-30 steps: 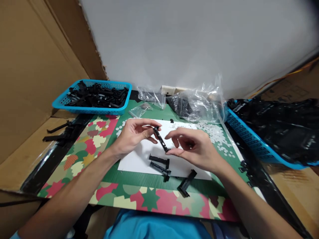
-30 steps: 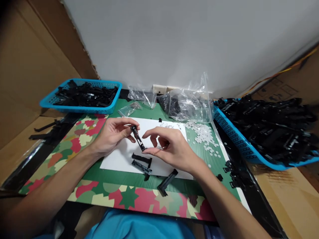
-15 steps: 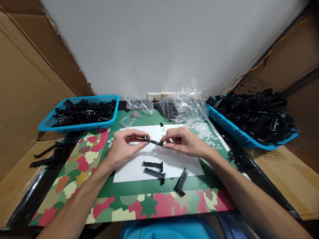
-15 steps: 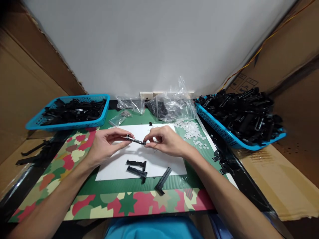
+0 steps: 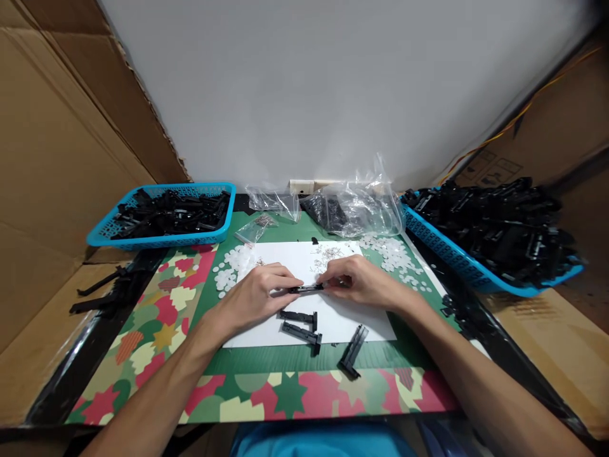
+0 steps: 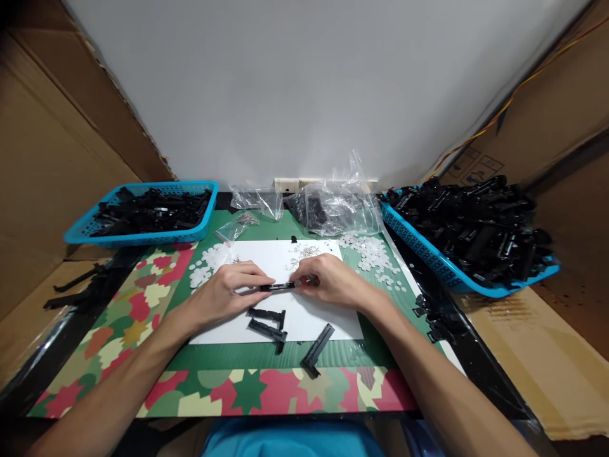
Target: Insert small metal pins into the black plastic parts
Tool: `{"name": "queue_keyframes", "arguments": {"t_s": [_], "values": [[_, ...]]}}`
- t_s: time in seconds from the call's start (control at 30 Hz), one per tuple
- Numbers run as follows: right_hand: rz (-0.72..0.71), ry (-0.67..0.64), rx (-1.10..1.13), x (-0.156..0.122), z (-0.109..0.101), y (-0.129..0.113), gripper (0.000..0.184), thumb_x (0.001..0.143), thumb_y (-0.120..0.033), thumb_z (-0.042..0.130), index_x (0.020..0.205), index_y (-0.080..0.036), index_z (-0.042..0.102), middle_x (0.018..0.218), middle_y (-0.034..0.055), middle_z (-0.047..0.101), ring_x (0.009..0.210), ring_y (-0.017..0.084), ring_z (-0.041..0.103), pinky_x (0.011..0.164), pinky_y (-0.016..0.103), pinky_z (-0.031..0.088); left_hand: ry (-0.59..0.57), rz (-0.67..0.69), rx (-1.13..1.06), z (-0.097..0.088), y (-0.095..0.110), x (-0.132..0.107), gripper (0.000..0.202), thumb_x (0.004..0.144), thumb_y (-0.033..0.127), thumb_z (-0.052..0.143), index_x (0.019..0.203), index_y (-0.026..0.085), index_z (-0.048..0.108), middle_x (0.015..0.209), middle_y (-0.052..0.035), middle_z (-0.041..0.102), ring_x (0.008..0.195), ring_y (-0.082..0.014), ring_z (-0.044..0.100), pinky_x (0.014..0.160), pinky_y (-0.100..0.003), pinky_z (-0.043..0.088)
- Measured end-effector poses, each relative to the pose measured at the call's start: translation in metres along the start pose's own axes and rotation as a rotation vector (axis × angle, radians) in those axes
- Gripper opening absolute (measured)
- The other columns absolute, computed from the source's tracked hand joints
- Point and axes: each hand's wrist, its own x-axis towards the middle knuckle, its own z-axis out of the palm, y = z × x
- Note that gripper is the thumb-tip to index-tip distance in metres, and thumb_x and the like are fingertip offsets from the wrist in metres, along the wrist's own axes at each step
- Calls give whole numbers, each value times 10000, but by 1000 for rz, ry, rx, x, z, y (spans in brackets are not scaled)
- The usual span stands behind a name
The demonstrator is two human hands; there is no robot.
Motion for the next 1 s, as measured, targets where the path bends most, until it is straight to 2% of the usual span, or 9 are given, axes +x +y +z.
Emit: {"name": "queue_keyframes", "arguments": {"t_s": [0.1, 0.23, 0.37, 0.43, 0.53, 0.7, 0.8, 0.9, 1.0], "values": [[44, 35, -40, 1, 2, 2, 194, 958, -209, 725, 1109, -214, 848, 925, 57, 791, 776, 165, 677, 691, 273, 470, -18, 23, 49, 1, -1, -2, 236, 1009, 169, 690, 1201, 214, 820, 1099, -102, 775, 956, -211, 739, 827, -321, 561], [70, 143, -20, -2, -8, 4, 285, 1038, -353, 692, 1262, -211, 795, 949, 59, 735, 743, 156, 603, 694, 293, 455, -53, 23, 108, -1, 0, -3, 245, 1011, 159, 683, 1214, 208, 812, 1057, -97, 746, 921, -199, 707, 812, -309, 535], [60, 282, 126, -6, -20, -1, 381, 1158, -407, 463, 1309, -238, 769, 1196, 103, 690, 1036, 217, 647, 929, 375, 499, -103, 7, 140, -5, 4, -2, 216, 1016, 169, 682, 1181, 203, 816, 946, -65, 694, 846, -180, 664, 756, -289, 481], [51, 314, 216, -6, -21, -5, 414, 1162, -449, 441, 1286, -239, 776, 1223, 107, 662, 1083, 231, 637, 952, 384, 503, -113, -6, 146, -7, 6, -2, 197, 1021, 166, 675, 1148, 201, 821, 910, -55, 670, 823, -176, 648, 734, -284, 459], [55, 343, 251, -3, -15, -7, 446, 1156, -491, 448, 1151, -220, 802, 1137, 91, 658, 1005, 213, 627, 904, 361, 499, -105, -10, 149, -7, 8, -2, 177, 1021, 171, 676, 1113, 199, 826, 890, -52, 654, 814, -177, 636, 724, -284, 445], [114, 407, 268, 6, 7, -4, 497, 1137, -533, 499, 909, -176, 758, 757, 18, 615, 693, 156, 550, 683, 306, 424, -102, -12, 145, -6, 7, -1, 172, 1043, 236, 677, 1118, 196, 825, 901, -53, 654, 826, -180, 629, 760, -295, 451], [146, 490, 336, 13, 20, -8, 517, 1116, -564, 530, 851, -169, 733, 770, 35, 666, 690, 156, 577, 675, 301, 445, -135, -27, 116, -7, 8, 0, 186, 1040, 316, 706, 1110, 191, 826, 906, -51, 648, 831, -181, 624, 763, -297, 444], [165, 481, 343, 18, 27, -15, 538, 1109, -584, 529, 819, -171, 714, 769, 37, 676, 685, 152, 583, 673, 291, 455, -156, -41, 96, -9, 9, 1, 200, 1038, 342, 709, 1112, 196, 824, 907, -44, 635, 821, -178, 616, 745, -294, 431], [184, 465, 292, 21, 28, -21, 546, 1117, -571, 519, 778, -174, 680, 713, 15, 626, 637, 137, 547, 653, 286, 429, -154, -49, 86, -9, 9, 1, 191, 1037, 334, 711, 1115, 202, 825, 896, -36, 618, 801, -171, 602, 723, -292, 420]]}}
